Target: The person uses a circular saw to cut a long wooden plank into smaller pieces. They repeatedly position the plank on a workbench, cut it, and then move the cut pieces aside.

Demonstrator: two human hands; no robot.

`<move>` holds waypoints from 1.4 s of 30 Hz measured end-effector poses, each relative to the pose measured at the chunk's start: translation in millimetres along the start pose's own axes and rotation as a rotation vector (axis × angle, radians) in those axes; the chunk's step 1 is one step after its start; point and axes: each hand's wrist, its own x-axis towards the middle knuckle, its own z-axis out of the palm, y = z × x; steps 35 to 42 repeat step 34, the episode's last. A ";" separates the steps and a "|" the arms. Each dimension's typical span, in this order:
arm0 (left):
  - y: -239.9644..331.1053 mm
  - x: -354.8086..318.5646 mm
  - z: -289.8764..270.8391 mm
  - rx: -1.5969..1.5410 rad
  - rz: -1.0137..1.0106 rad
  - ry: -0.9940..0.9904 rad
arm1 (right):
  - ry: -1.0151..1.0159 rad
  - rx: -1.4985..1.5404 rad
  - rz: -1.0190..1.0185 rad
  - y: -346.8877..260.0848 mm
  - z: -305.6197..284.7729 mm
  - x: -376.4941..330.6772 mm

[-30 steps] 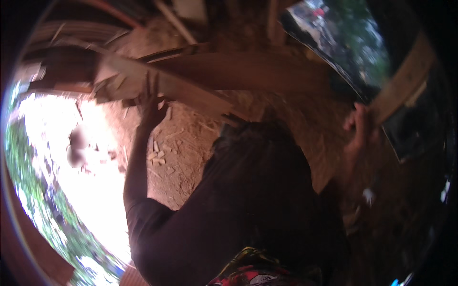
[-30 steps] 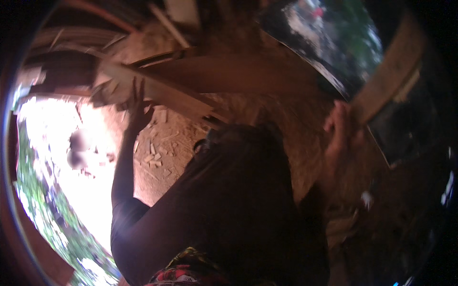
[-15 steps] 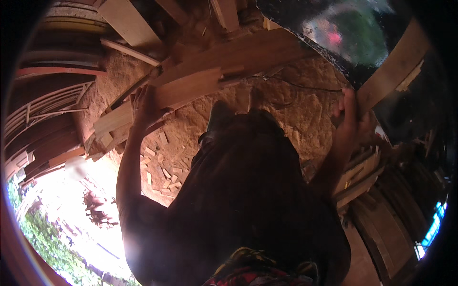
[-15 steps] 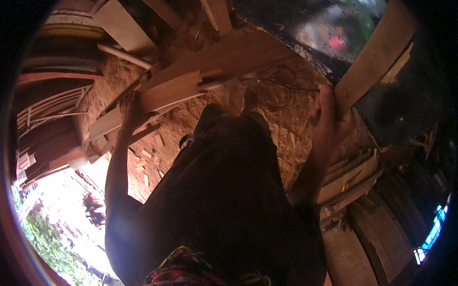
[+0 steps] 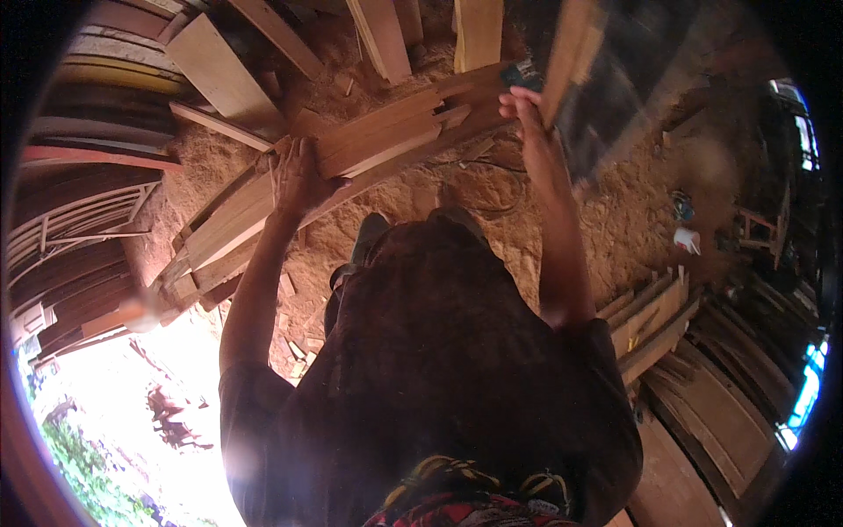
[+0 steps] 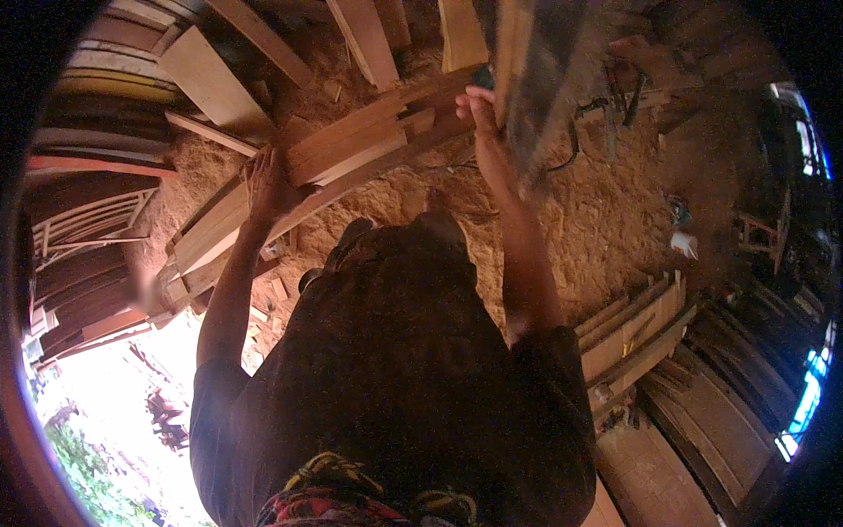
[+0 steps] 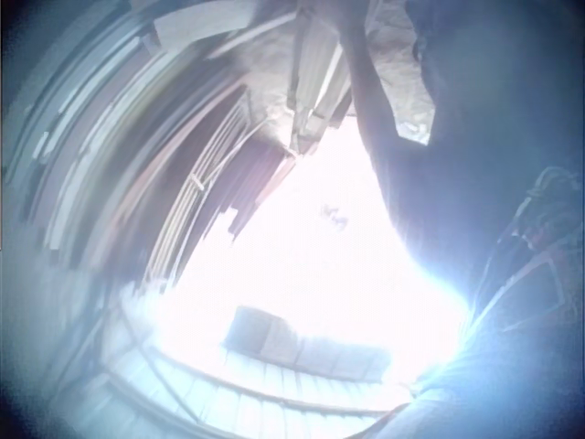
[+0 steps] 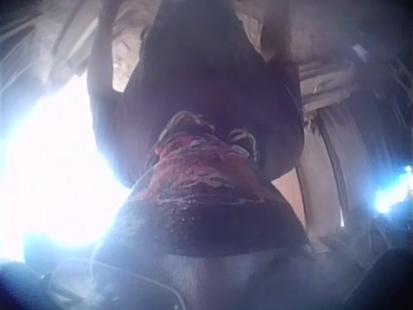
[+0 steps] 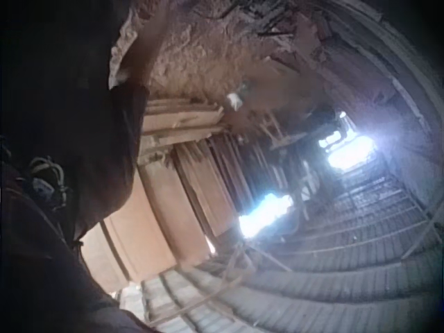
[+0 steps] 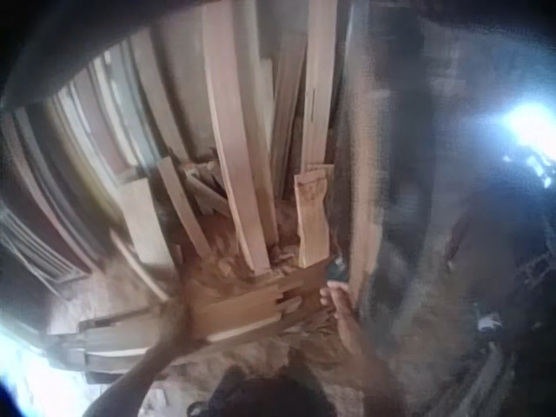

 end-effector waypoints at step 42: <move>119.6 102.0 -4.1 -0.247 -0.163 -0.350 | -0.007 -0.654 -0.130 122.4 51.4 86.1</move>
